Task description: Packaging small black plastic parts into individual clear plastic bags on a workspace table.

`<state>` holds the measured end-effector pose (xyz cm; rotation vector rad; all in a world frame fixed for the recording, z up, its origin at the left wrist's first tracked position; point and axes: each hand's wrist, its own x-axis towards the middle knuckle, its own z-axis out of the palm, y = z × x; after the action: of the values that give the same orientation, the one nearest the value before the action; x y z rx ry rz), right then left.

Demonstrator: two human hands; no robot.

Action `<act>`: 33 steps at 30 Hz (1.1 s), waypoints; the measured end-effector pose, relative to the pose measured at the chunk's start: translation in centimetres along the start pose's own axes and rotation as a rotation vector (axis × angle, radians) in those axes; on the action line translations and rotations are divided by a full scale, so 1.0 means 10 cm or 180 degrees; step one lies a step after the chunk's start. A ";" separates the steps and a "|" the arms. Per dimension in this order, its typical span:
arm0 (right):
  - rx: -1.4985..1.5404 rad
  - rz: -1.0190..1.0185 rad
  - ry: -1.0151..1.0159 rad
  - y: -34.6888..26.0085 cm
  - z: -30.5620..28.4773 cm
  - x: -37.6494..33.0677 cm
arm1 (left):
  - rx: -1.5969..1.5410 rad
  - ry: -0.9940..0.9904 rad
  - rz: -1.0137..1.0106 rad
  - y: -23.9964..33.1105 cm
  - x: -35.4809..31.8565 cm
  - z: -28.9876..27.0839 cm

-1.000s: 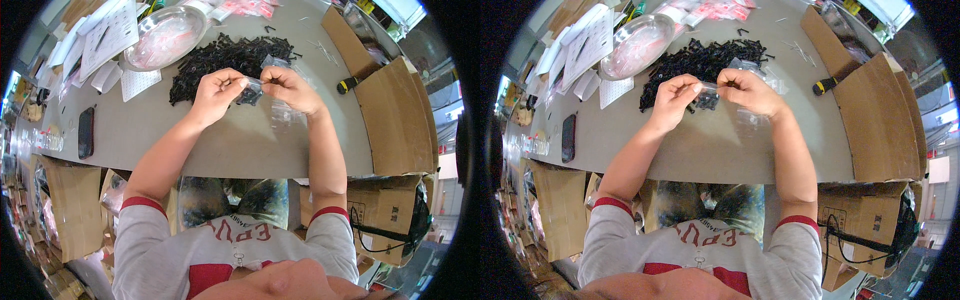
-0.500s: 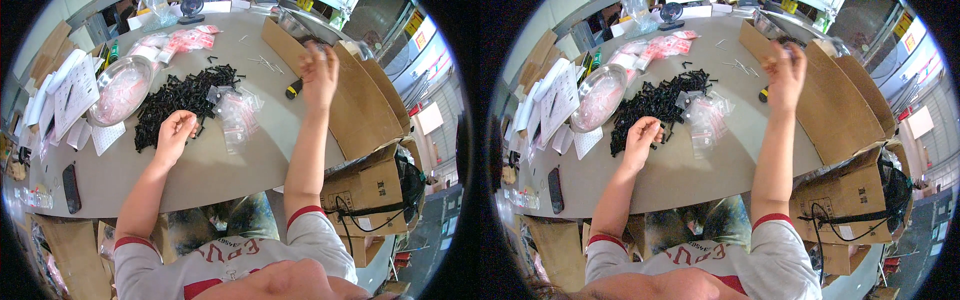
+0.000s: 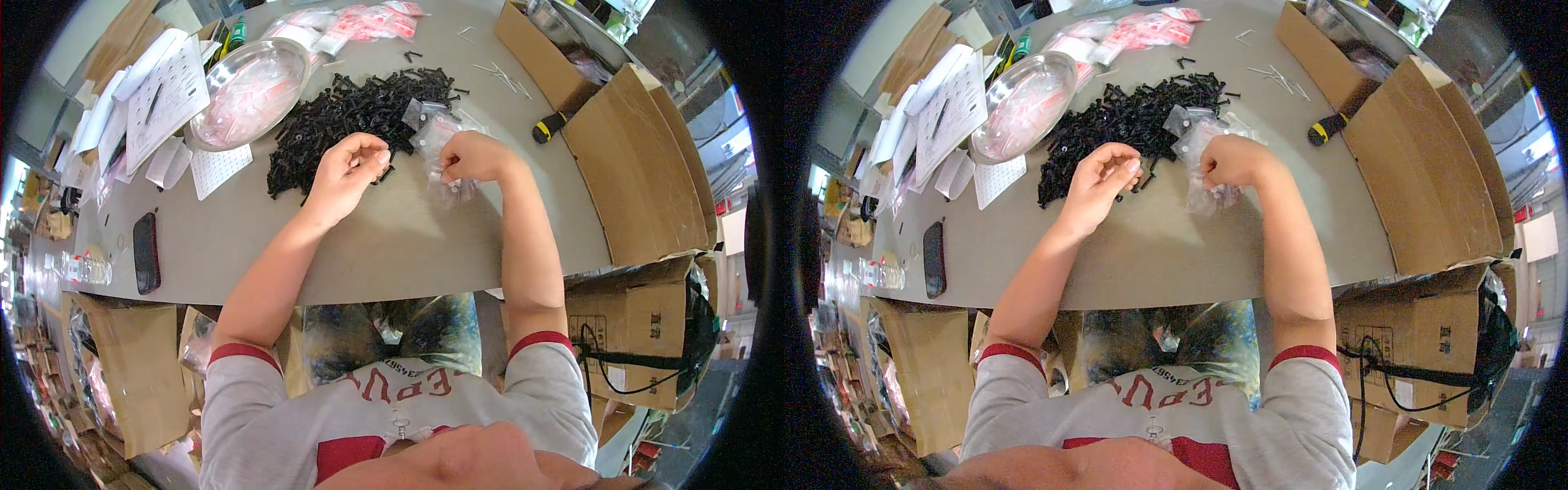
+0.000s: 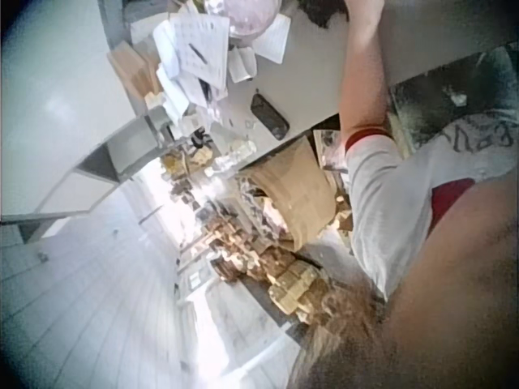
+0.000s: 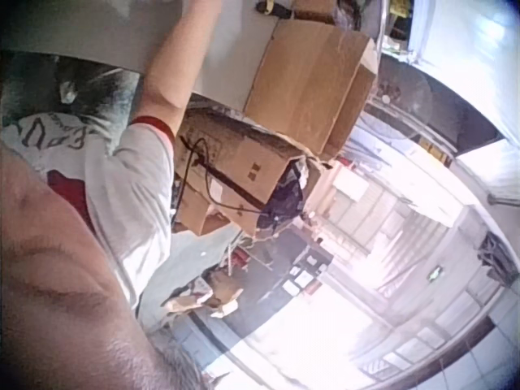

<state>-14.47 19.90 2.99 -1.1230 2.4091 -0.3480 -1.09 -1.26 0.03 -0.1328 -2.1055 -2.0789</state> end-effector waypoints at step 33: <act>-0.0980 -0.2099 0.1675 -0.72 0.50 0.31 | -0.0502 0.0998 0.0617 0.13 0.07 -0.21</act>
<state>-8.96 12.75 0.67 -2.2044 2.5003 -0.5451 -1.38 -3.39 1.44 -0.0276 -1.6797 -1.9993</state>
